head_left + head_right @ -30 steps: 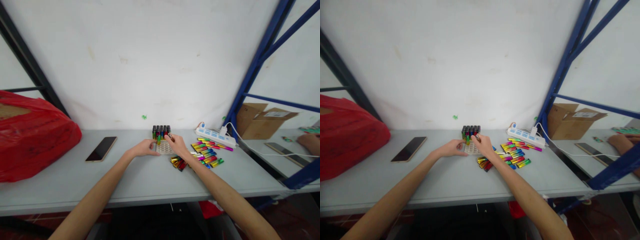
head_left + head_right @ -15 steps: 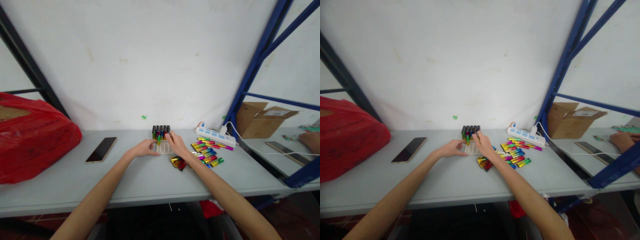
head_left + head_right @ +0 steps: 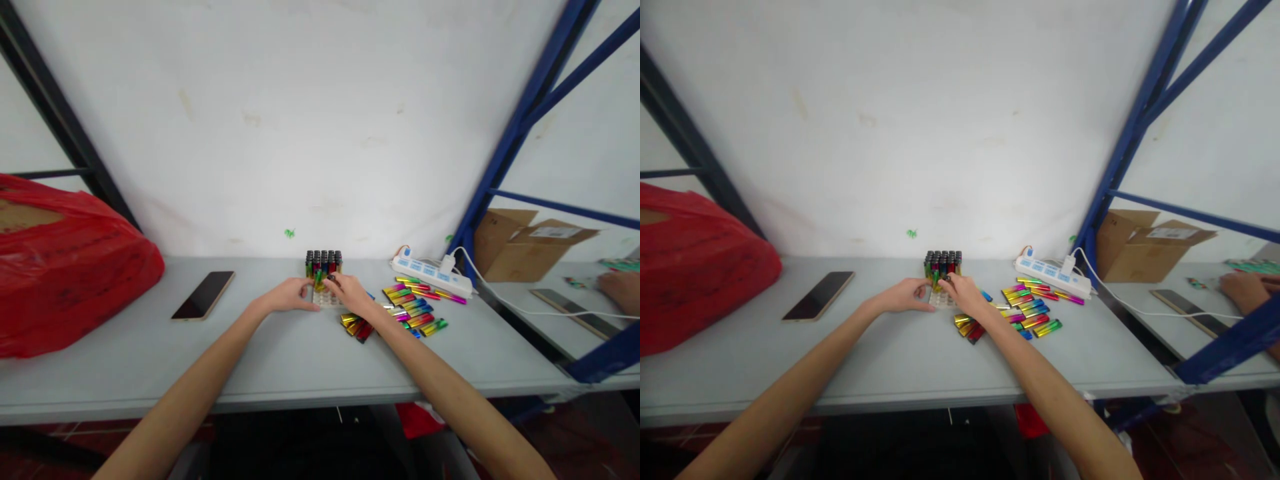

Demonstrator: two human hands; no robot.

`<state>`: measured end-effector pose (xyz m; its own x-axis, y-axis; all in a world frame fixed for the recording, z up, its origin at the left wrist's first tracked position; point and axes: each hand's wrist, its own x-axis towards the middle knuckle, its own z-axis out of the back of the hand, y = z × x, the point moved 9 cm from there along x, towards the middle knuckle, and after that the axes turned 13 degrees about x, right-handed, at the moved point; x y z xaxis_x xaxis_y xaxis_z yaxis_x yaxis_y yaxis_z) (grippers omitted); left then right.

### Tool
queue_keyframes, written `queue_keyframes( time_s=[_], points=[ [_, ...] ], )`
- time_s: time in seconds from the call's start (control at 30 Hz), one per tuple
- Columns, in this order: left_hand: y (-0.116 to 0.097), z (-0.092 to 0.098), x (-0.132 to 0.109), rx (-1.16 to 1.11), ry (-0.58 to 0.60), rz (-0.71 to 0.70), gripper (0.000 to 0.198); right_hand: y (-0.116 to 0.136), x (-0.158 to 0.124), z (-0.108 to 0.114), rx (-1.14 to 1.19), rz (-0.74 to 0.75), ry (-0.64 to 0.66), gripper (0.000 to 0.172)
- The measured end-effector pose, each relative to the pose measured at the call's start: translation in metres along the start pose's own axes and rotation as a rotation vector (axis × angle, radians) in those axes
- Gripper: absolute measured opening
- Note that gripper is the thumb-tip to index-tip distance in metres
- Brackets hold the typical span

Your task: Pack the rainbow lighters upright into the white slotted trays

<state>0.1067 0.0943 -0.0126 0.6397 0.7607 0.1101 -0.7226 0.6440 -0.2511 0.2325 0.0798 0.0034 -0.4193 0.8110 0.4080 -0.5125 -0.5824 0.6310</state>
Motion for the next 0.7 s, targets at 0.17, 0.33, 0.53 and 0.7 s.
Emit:
queue_keyframes(
  time_s=[0.17, 0.33, 0.53, 0.7],
  points=[
    [0.000, 0.000, 0.000, 0.010, -0.009, -0.001, 0.067, 0.014, 0.005, -0.008, -0.262, 0.016, 0.050, 0.030],
    [0.001, -0.001, 0.001, 0.022, 0.001, 0.007, 0.068, 0.029, 0.011, -0.005, -0.468, 0.026, 0.056, 0.027],
    [0.003, -0.001, 0.001, 0.019, -0.001, 0.010, 0.070, 0.019, 0.017, -0.011, -0.382, 0.100, 0.118, 0.028],
    [0.002, 0.000, 0.000, 0.020, -0.004, 0.006, 0.064, 0.022, 0.016, -0.015, -0.465, 0.107, 0.075, 0.036]
  ],
)
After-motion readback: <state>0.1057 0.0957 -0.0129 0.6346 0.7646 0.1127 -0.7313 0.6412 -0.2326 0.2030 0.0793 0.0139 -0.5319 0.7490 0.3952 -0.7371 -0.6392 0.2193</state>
